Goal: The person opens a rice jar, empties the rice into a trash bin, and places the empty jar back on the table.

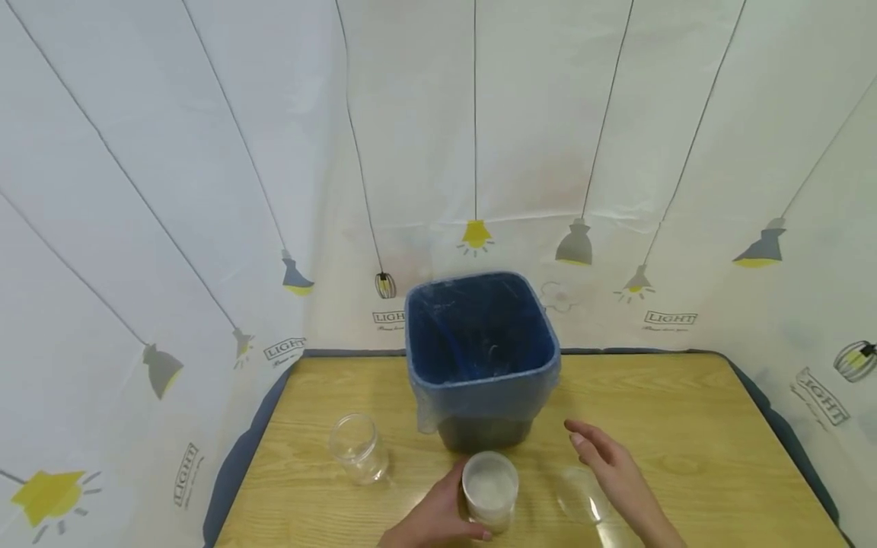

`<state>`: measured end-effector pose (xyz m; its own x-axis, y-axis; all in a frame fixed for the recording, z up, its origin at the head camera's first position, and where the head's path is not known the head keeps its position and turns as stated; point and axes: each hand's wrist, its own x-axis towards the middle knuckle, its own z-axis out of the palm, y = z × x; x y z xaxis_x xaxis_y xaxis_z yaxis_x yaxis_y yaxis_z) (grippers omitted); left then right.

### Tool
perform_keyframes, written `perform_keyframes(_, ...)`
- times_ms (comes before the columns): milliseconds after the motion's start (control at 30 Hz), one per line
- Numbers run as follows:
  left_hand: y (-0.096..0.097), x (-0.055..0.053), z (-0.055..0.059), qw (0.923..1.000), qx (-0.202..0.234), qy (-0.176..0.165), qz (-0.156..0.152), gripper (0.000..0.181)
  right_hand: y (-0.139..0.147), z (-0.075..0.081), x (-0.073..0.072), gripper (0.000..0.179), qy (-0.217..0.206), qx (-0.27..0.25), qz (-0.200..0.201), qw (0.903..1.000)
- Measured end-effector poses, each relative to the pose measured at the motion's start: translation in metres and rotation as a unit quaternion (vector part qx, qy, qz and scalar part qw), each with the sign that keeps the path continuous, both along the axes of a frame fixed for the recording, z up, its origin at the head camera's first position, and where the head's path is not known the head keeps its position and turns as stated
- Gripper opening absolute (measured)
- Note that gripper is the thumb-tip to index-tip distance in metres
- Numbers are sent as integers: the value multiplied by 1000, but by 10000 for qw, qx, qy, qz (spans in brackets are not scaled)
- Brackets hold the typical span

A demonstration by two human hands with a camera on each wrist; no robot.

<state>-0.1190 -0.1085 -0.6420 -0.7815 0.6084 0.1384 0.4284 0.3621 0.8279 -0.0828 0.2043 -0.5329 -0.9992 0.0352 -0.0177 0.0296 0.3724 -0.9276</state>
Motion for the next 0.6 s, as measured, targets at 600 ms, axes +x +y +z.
perform_keyframes(600,13,5,-3,9989,132,53,456,91,0,-7,13,50,-341,-226,42,9992)
